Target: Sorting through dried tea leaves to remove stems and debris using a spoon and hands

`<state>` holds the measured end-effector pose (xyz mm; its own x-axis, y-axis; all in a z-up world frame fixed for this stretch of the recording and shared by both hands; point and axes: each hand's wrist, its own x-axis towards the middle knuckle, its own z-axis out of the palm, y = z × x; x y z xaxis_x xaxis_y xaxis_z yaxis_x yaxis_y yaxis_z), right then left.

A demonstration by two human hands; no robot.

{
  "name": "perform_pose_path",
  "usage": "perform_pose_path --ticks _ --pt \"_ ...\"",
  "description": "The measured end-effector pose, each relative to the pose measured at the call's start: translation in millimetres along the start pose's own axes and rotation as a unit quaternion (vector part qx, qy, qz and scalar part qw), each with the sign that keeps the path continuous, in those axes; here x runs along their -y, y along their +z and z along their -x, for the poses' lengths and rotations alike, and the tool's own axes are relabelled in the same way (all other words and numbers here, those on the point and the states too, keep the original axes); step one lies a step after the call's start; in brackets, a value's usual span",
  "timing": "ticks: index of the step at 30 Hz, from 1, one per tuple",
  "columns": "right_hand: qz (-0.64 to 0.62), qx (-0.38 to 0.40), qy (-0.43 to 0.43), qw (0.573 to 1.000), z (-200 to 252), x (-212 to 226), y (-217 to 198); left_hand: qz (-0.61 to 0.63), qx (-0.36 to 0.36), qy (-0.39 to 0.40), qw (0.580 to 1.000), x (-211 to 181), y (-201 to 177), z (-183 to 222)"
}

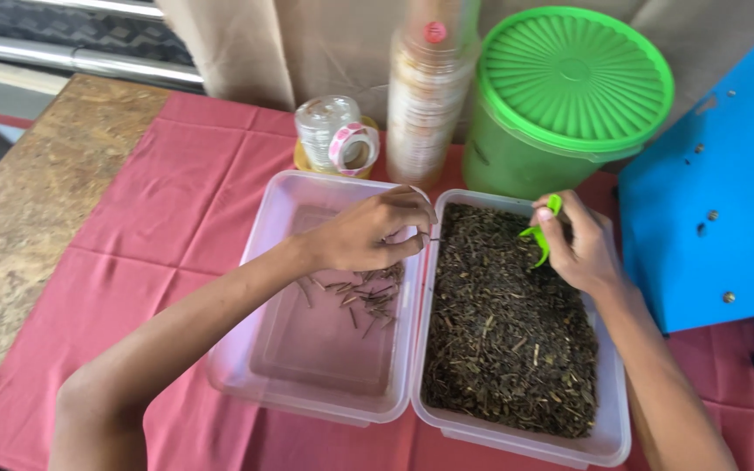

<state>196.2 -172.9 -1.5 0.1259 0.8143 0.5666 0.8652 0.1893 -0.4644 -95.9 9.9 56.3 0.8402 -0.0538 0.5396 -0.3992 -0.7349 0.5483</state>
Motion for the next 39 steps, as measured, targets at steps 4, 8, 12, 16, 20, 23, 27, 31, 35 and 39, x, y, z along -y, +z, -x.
perform_pose_path --ticks 4,8,12,16,20,23,27,31,35,39 --pt "-0.003 -0.007 -0.009 1.0 5.2 -3.1 5.4 -0.018 -0.008 -0.035 0.999 11.1 -6.0 28.2" --pt "-0.007 0.027 0.031 0.999 5.8 -1.6 3.6 -0.053 0.014 -0.053 0.997 15.8 -19.4 42.3" --pt "-0.011 0.022 0.04 0.999 6.6 -0.4 2.4 -0.047 -0.001 -0.063 0.997 20.7 -25.5 44.4" --pt "0.016 0.014 0.044 0.999 1.6 5.7 2.5 -0.03 0.001 -0.045 0.999 22.7 -12.5 34.4" --pt "0.009 -0.041 -0.014 0.999 0.9 1.3 3.5 -0.05 -0.004 -0.045 0.998 19.5 12.4 12.6" --pt "0.017 -0.056 -0.024 0.998 0.0 5.1 1.9 -0.097 0.004 -0.012 0.995 21.4 28.5 -5.7" --pt "0.084 -0.109 -0.043 0.99 0.7 2.7 2.9 -0.215 0.033 0.04 0.975 45.3 48.2 -26.8" --pt "0.17 -0.14 -0.062 0.974 -4.5 14.8 -3.6 -0.205 -0.005 0.044 0.978 89.8 75.7 -28.9" --pt "0.246 -0.114 -0.082 0.959 -7.3 10.3 1.5 -0.153 -0.044 0.001 0.987 109.8 95.0 -28.7" --pt "0.287 -0.08 -0.047 0.953 -1.9 -5.0 10.3 -0.105 -0.019 -0.038 0.994 106.0 90.7 -30.0"
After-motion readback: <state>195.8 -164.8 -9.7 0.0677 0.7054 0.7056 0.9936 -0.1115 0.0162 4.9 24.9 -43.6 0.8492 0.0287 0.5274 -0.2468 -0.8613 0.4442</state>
